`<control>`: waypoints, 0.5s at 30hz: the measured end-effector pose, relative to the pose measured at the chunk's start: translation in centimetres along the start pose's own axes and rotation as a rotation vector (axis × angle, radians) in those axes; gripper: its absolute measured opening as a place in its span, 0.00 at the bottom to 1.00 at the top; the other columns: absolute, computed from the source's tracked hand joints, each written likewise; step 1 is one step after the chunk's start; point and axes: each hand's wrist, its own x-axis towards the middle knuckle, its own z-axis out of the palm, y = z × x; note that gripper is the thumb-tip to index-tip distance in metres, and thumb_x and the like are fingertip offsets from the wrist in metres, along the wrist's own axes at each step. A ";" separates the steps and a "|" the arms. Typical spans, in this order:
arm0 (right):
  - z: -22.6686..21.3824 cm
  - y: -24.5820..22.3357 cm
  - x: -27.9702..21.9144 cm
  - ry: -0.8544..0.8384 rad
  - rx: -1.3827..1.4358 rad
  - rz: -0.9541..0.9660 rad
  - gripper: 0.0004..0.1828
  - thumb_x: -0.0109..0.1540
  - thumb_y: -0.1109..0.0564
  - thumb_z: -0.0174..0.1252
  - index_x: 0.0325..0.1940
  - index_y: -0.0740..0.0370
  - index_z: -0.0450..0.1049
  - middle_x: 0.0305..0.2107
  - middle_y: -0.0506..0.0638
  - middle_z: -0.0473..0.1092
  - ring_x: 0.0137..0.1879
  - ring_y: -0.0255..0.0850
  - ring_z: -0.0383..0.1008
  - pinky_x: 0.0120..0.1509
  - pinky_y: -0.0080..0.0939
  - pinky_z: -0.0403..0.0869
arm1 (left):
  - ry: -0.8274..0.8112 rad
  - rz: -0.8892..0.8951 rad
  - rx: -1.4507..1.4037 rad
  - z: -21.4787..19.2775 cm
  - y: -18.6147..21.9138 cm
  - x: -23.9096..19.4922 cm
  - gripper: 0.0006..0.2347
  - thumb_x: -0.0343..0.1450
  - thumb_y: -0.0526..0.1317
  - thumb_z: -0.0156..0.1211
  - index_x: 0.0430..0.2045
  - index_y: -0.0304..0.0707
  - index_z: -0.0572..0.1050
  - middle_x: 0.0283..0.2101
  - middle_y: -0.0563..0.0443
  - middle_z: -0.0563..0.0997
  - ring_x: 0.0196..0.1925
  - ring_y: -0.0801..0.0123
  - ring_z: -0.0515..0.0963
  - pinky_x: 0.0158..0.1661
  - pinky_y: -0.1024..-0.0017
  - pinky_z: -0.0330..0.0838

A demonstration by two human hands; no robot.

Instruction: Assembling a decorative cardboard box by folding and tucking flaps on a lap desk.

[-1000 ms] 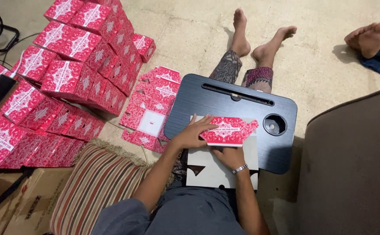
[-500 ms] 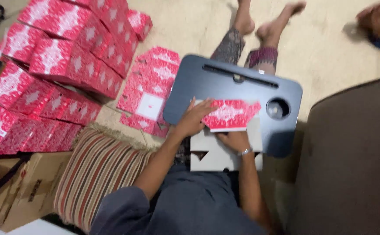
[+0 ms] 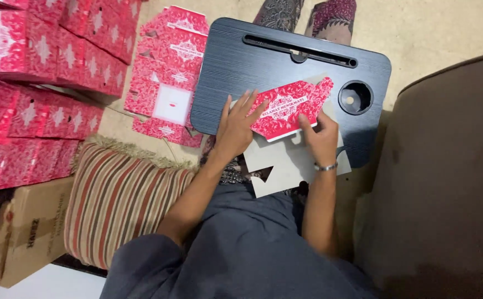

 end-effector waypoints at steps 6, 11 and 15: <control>-0.2 -1.6 -1.1 0.325 -0.335 -0.344 0.36 0.65 0.52 0.65 0.71 0.73 0.61 0.63 0.72 0.61 0.68 0.68 0.63 0.74 0.63 0.59 | -0.041 0.006 -0.059 -0.5 -0.2 0.5 0.32 0.67 0.25 0.47 0.68 0.59 0.66 0.74 0.49 0.62 0.78 0.50 0.55 0.72 0.40 0.35; 2.5 -5.2 0.2 -0.051 -0.383 -0.318 0.28 0.60 0.61 0.64 0.65 0.66 0.69 0.63 0.67 0.64 0.71 0.65 0.60 0.76 0.66 0.53 | -0.147 0.077 -0.113 -2.4 -1.5 2.3 0.30 0.67 0.26 0.51 0.63 0.65 0.71 0.71 0.54 0.67 0.78 0.55 0.55 0.72 0.40 0.29; 5.8 -4.4 1.7 -0.364 -0.483 -0.164 0.31 0.67 0.53 0.55 0.74 0.63 0.60 0.70 0.63 0.59 0.77 0.61 0.52 0.79 0.71 0.40 | -0.197 0.125 -0.121 -2.7 -2.9 4.9 0.24 0.70 0.27 0.49 0.56 0.62 0.77 0.71 0.63 0.68 0.78 0.62 0.55 0.72 0.42 0.23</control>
